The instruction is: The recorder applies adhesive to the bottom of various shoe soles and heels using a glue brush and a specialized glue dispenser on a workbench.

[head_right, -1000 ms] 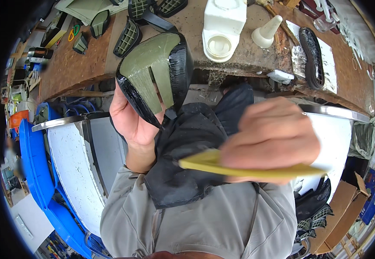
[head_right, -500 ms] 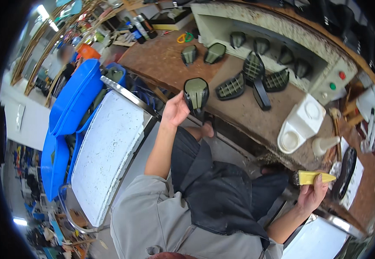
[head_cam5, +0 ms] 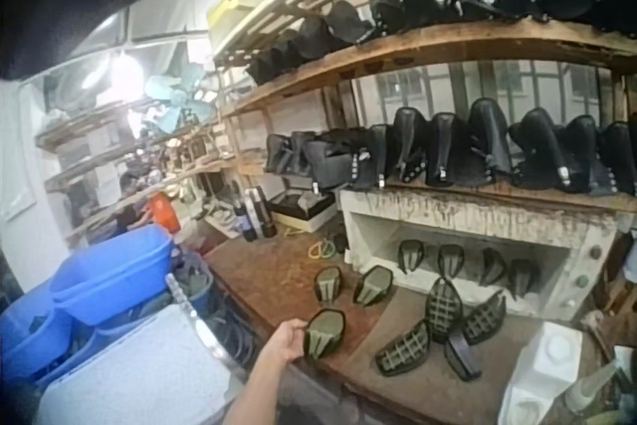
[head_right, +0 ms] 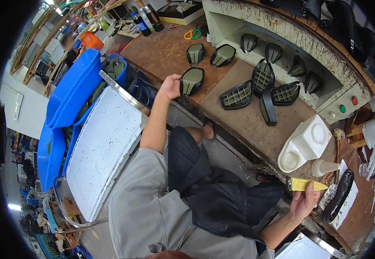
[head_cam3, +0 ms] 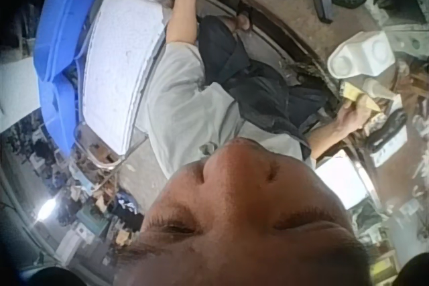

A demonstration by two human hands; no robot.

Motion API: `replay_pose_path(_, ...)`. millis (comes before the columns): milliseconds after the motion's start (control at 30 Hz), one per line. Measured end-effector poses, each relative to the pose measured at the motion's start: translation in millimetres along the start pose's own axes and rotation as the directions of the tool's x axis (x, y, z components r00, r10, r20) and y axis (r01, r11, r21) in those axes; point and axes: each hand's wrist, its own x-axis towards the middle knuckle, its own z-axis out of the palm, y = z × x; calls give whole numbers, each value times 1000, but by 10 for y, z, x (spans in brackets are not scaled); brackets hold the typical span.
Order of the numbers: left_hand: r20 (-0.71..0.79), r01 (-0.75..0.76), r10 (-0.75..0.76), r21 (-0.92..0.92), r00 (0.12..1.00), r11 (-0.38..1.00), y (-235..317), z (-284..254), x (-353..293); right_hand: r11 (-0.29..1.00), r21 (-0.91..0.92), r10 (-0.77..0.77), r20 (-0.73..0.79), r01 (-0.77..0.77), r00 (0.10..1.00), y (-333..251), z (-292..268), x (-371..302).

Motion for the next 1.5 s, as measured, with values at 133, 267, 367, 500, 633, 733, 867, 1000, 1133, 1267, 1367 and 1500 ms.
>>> replay_pose_path(133, -91, 87, -75, 138, 993, 987, 205, -104, 250, 999, -45, -17, 10, 18, 1000, -32, 31, -2)
replay_pose_path(267, -278, 86, 64, 496, 959, 864, 343, -281, 296, 999, -40, -2, -82, -1, 997, -98, 12, -61)
replay_pose_path(367, -467, 136, 330, 719, 820, 681, 403, -267, 206, 998, -60, 18, -53, -21, 998, -101, -18, -101)
replay_pose_path(500, -115, 101, 810, 992, 575, 70, 264, 277, -53, 998, -48, 41, -98, -45, 994, -72, -22, -113)
replay_pose_path(633, 321, -356, 638, 931, 701, -78, -626, 1281, -267, 1000, 12, -4, -49, 5, 999, 5, 40, -72)
replay_pose_path(733, 542, -372, 363, 816, 758, -442, -1235, 1876, -241, 996, -81, 11, -147, -23, 989, 66, 54, -49)
replay_pose_path(867, 354, -138, 339, 841, 872, -523, -1413, 2135, -85, 933, -343, 0, -308, -111, 951, 122, -59, -4)
replay_pose_path(1000, 333, -175, 259, 855, 907, -488, -1494, 2051, -251, 812, -583, -114, -143, 9, 983, 188, -204, 54)
replay_pose_path(1133, 449, -224, 300, 795, 842, -563, -1609, 2046, -364, 589, -792, -200, 51, 162, 978, 290, -221, 151)
replay_pose_path(1267, 452, -190, 316, 774, 834, -604, -1654, 2083, -320, 458, -870, -159, 122, 183, 980, 337, -158, 243)
replay_pose_path(1367, 386, -152, 298, 797, 873, -585, -1637, 2098, -276, 456, -869, -137, 144, 192, 980, 332, -123, 270)
replay_pose_path(1500, 366, -302, 347, 926, 864, -226, -1554, 2124, -440, 600, -796, -66, 48, 78, 997, 328, -125, 264)
